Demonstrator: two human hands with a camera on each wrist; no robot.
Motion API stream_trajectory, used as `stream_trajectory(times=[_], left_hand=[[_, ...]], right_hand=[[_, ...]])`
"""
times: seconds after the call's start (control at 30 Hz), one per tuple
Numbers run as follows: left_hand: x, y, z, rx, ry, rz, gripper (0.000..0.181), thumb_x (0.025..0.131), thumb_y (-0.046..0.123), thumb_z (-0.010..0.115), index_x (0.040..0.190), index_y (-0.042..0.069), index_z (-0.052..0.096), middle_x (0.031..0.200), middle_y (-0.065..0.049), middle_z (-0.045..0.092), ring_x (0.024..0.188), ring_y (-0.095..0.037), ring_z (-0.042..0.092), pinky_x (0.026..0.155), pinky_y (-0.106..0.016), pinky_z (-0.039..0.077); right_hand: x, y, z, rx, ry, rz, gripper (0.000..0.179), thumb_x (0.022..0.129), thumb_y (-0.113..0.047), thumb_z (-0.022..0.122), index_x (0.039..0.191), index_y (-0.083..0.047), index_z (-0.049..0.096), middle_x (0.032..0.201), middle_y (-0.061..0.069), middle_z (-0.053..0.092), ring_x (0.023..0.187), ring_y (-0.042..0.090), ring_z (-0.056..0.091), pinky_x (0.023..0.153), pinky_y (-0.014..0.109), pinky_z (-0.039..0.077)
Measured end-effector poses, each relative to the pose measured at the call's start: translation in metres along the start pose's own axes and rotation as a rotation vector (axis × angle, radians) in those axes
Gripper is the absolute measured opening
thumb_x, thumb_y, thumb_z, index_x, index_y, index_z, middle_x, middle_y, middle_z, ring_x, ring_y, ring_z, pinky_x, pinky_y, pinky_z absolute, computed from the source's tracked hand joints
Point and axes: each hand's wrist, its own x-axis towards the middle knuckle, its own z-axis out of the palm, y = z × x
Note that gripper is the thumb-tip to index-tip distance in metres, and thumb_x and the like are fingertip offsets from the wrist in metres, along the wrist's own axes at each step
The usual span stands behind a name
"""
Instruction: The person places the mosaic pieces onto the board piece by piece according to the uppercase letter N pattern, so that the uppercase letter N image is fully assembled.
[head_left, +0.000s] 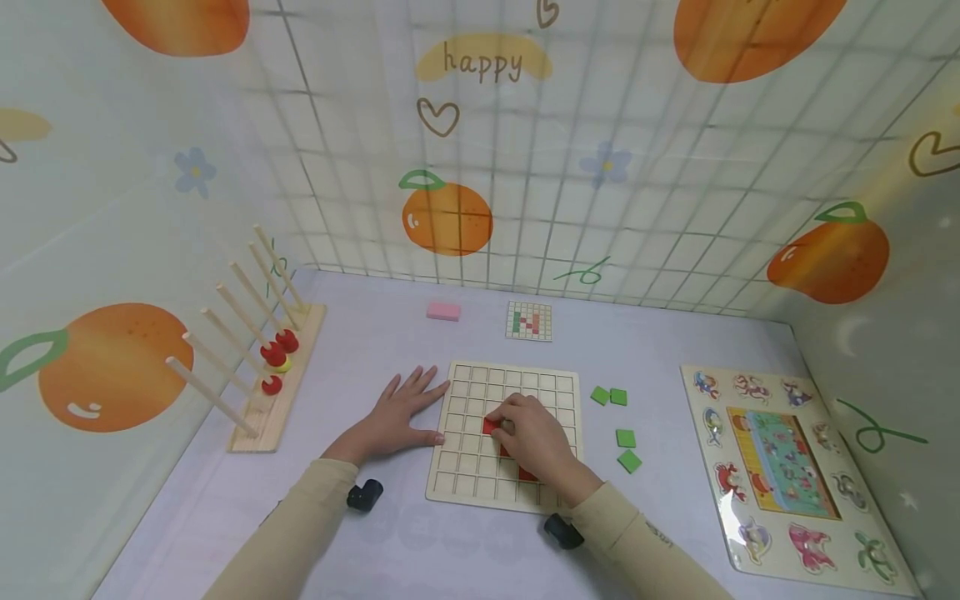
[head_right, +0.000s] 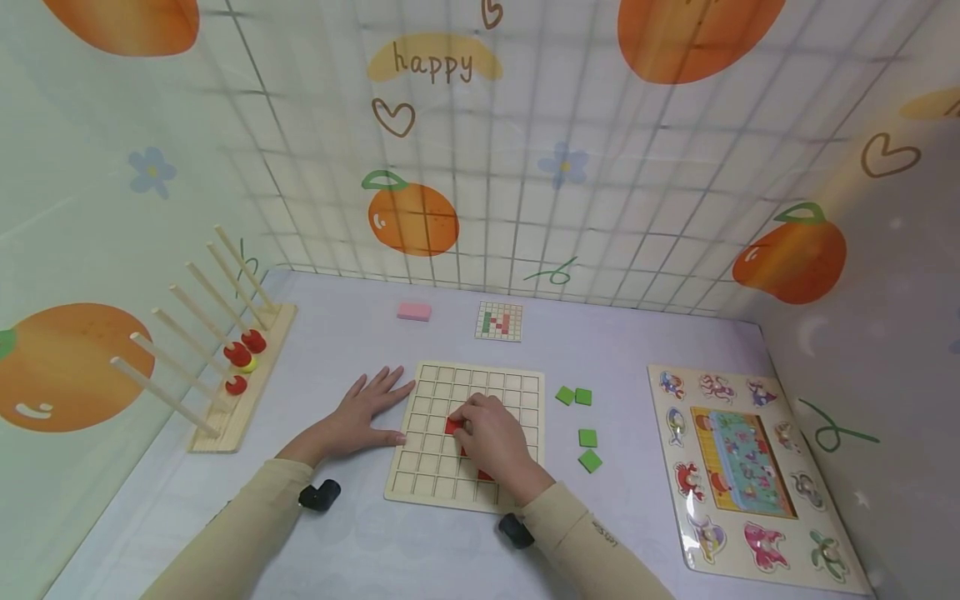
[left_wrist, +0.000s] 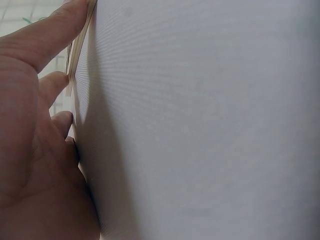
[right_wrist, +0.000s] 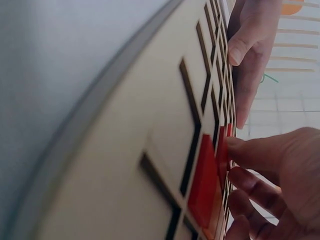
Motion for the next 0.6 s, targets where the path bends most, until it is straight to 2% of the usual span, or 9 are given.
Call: stream_trajectory(times=[0.47, 0.6], left_hand=[[0.0003, -0.0009, 0.0009, -0.007, 0.003, 0.0, 0.096, 0.085, 0.063, 0.072, 0.162, 0.026, 0.028, 0.171, -0.003, 0.008, 0.157, -0.026, -0.002, 0.125, -0.052, -0.007], [0.0001, -0.0003, 0.0007, -0.01, 0.004, 0.0, 0.096, 0.085, 0.063, 0.072, 0.162, 0.025, 0.029, 0.171, -0.004, 0.008, 0.157, -0.027, -0.002, 0.125, -0.052, -0.007]], right_hand=[[-0.0019, -0.0021, -0.0018, -0.008, -0.029, 0.025, 0.023, 0.088, -0.019, 0.081, 0.111, -0.019, 0.078, 0.105, -0.005, 0.066, 0.096, 0.016, 0.059, 0.079, 0.03, 0.056], [-0.004, -0.0022, -0.0041, 0.013, -0.033, 0.058, 0.024, 0.089, -0.021, 0.08, 0.112, -0.02, 0.078, 0.106, -0.006, 0.066, 0.098, 0.016, 0.058, 0.08, 0.031, 0.056]])
